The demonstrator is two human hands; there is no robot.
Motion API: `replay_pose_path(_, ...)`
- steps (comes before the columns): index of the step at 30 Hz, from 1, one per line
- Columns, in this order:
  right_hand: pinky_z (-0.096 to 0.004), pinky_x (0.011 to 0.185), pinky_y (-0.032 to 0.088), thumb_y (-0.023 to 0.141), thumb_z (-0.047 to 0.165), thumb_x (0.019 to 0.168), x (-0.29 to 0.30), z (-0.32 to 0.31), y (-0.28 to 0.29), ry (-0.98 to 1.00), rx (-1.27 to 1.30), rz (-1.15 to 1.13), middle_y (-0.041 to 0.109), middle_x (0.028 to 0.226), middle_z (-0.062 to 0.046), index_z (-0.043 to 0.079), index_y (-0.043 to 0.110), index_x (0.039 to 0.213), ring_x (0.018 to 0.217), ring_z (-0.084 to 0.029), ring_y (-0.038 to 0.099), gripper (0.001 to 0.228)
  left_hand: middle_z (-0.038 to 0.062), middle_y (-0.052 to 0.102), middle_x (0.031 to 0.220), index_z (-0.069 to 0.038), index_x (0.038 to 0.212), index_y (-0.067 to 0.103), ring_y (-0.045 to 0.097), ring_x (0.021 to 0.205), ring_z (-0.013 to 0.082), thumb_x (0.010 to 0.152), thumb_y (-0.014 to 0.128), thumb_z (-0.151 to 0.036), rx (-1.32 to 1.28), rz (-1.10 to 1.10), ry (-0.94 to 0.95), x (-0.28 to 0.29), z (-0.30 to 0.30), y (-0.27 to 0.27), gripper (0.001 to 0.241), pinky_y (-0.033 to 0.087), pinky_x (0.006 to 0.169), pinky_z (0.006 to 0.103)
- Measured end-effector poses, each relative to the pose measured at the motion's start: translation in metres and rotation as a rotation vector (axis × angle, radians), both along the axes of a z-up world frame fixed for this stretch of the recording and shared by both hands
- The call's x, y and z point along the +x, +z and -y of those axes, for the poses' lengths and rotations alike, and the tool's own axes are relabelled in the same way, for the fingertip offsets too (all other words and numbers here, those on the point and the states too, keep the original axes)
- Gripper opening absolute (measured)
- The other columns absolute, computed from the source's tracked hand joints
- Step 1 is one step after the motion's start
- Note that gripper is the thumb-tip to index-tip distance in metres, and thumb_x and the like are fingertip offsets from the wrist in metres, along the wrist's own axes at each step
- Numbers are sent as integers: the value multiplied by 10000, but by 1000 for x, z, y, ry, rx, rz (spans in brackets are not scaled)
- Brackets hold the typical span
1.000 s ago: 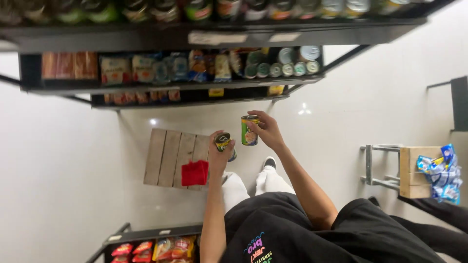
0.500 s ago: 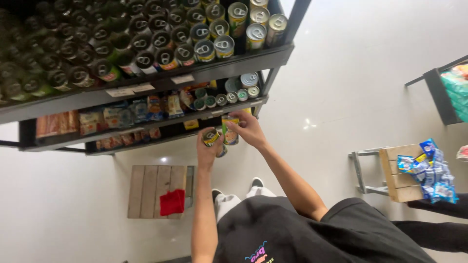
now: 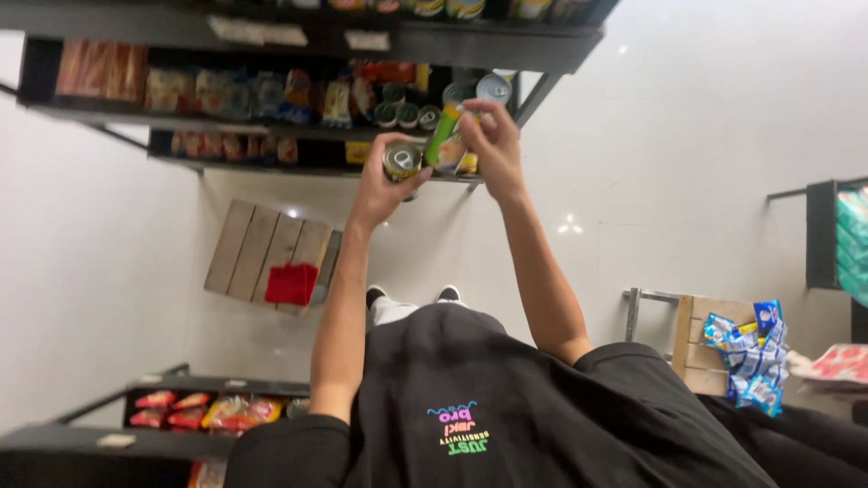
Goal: Cleaning and organizing canned goods on grocery store shelves.
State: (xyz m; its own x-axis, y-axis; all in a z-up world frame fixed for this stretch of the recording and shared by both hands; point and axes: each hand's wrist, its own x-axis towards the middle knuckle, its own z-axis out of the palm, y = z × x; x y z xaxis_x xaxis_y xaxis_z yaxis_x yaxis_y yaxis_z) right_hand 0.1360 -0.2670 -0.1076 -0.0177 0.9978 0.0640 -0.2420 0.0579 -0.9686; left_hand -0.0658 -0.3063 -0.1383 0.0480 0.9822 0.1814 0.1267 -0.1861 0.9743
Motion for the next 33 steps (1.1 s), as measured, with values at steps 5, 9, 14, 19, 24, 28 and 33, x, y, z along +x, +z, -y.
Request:
replay_pose_path(5, -284, 710, 620, 623, 274, 1034, -12, -7, 10, 149, 9, -210, 686, 1091, -199, 75, 520, 1241, 886, -216, 712, 305, 45, 670, 1106, -106, 1268, 498, 655, 964, 149, 798, 884, -166, 0, 4, -14, -16, 19, 36, 611, 545, 864, 299)
replay_pose_path(9, -265, 683, 664, 637, 256, 1014, -30, -7, 17, 178, -84, -309, 642, 1124, -227, 34, 469, 1307, 897, -254, 735, 404, 46, 669, 1103, -113, 1287, 496, 668, 953, 155, 767, 913, -226, -32, 8, 44, -23, 22, 38, 676, 550, 844, 299)
replay_pose_path(14, -252, 605, 646, 678, 242, 983, -42, -1, 29, 196, -135, -358, 655, 1148, -205, 52, 479, 1323, 869, -243, 741, 437, 82, 676, 1112, -75, 1274, 511, 681, 961, 175, 771, 900, -127, 63, -12, 61, -30, 18, 47, 639, 576, 837, 297)
replay_pose_path(19, -240, 574, 642, 697, 228, 968, -44, 0, 43, 204, -151, -369, 657, 1137, -204, 37, 512, 1297, 851, -246, 744, 423, 95, 676, 1113, -52, 1284, 526, 694, 933, 184, 755, 912, -190, 82, -48, 89, -33, 16, 60, 669, 576, 806, 293)
replay_pose_path(24, -241, 690, 646, 613, 164, 998, -46, 8, 65, 273, -180, -455, 568, 1260, -179, 82, 480, 1476, 1004, -217, 677, 503, 71, 693, 1090, -80, 1315, 570, 678, 932, 158, 788, 909, -168, 133, -6, 81, -34, 13, 63, 633, 564, 821, 279)
replay_pose_path(28, -301, 730, 682, 697, 85, 962, -39, 2, 56, 369, -117, -459, 609, 1202, -202, 77, 490, 1316, 1012, -301, 715, 410, 67, 692, 1072, -106, 1287, 599, 690, 905, 150, 773, 910, -155, 136, 87, 113, -44, 5, 54, 603, 595, 785, 272)
replay_pose_path(33, -307, 706, 639, 862, 249, 795, -27, 6, 85, 552, 174, 292, 703, 1025, -242, -46, 560, 1275, 912, -320, 747, 639, 17, 684, 957, -141, 1284, 578, 659, 872, 137, 856, 864, -277, 116, 326, 42, -57, 0, 62, 533, 572, 778, 315)
